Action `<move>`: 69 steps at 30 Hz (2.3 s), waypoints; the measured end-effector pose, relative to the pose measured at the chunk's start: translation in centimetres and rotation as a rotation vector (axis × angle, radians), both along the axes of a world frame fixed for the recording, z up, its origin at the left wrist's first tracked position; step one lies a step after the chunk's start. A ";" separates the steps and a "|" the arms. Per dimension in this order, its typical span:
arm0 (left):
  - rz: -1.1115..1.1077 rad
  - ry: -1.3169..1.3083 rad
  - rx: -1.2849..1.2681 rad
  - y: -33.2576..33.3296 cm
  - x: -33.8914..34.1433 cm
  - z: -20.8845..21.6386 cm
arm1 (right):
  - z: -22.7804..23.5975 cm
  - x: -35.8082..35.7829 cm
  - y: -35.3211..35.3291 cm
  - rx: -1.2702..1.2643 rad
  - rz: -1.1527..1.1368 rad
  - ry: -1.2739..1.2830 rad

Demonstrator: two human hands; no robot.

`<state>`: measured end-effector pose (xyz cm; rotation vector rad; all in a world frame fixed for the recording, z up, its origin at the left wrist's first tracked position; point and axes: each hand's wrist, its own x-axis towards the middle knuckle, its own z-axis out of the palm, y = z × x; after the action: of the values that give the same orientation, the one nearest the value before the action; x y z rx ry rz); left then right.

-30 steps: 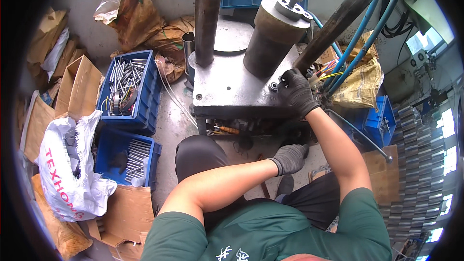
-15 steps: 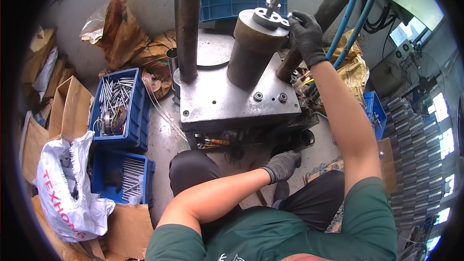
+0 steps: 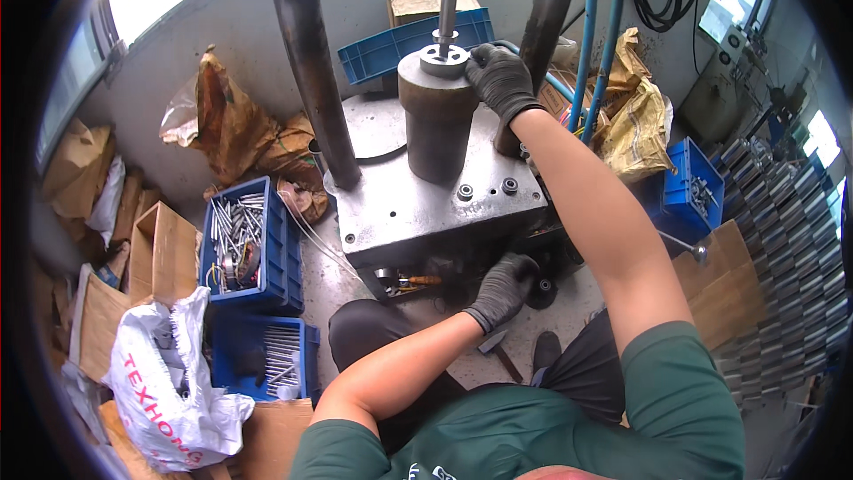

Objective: The recorder assembles various metal components, including gears and shafts, using a hydraulic press and manual tools like a hammer and wrench.

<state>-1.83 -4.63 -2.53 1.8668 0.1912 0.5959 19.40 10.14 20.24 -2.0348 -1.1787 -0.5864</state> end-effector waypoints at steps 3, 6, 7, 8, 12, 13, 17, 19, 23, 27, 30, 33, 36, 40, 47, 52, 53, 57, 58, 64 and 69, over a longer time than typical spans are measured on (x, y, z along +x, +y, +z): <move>0.271 -0.181 0.102 3.4 -0.5 0.9 | -0.1 -0.6 0.0 -0.039 -0.011 0.001; 0.438 -0.070 -0.229 6.7 -1.2 7.7 | -0.6 1.0 -0.7 -0.013 -0.077 -0.047; 0.508 -0.199 -0.097 9.8 -1.0 7.9 | -0.5 0.5 -0.2 -0.030 -0.067 -0.045; 0.565 -0.301 0.047 11.9 -0.6 9.8 | -0.5 0.5 -0.3 -0.018 -0.070 -0.036; 0.708 -0.497 0.368 19.9 3.3 18.6 | -0.2 -0.7 -0.4 -0.056 -0.093 0.003; 0.729 -0.490 0.384 21.8 4.7 20.4 | -0.1 -1.2 -0.3 -0.069 -0.099 0.017; 0.735 -0.176 0.330 24.2 10.9 27.3 | 0.5 -1.7 -1.0 -0.081 -0.106 0.058; 0.696 0.048 0.233 24.0 12.4 29.0 | 0.4 -1.7 -1.3 -0.084 -0.087 0.092; 0.650 0.041 0.165 23.2 13.3 27.7 | 0.2 -0.8 -1.5 -0.127 -0.097 0.131; 0.710 -0.058 0.404 27.1 12.9 25.3 | 0.5 -1.9 -0.6 -0.054 -0.038 0.113; 0.712 -0.178 0.376 25.0 13.5 24.6 | -0.5 -0.1 -0.9 -0.013 -0.042 0.089; 0.757 -0.389 0.261 22.2 12.4 25.0 | -1.0 0.4 -1.0 -0.029 -0.025 0.088; 0.328 -0.973 -0.276 23.4 13.0 23.9 | -0.8 0.3 -0.3 -0.027 -0.008 0.079; 0.559 -1.122 -0.159 24.4 13.0 24.2 | -1.0 0.5 -0.6 -0.001 0.101 0.134; 0.399 -1.071 -0.365 24.4 12.4 24.4 | 0.3 -0.4 -1.3 -0.041 0.107 0.133; 0.352 -0.994 -0.384 26.3 12.8 24.4 | 1.1 -0.8 -1.6 -0.092 0.076 0.129; 0.438 -0.952 -0.337 26.9 12.7 24.7 | 1.1 -1.0 -1.5 -0.093 0.080 0.131; 0.283 -0.807 -0.320 24.8 14.1 26.6 | 1.2 1.4 -3.5 -0.210 0.178 0.137; 0.280 -0.806 -0.316 24.3 13.7 27.5 | 0.8 1.4 -4.2 -0.205 0.178 0.138; 0.589 -0.343 0.292 24.3 12.9 30.8 | 1.0 -2.2 -16.7 -0.384 0.454 -0.661; 0.516 -0.300 0.082 22.4 12.3 32.0 | 3.1 -3.6 -32.1 -0.768 0.343 -0.483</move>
<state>10.42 17.81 29.43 1.7818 0.4611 1.2422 15.77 -21.99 23.34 -2.2610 -2.2605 -0.5081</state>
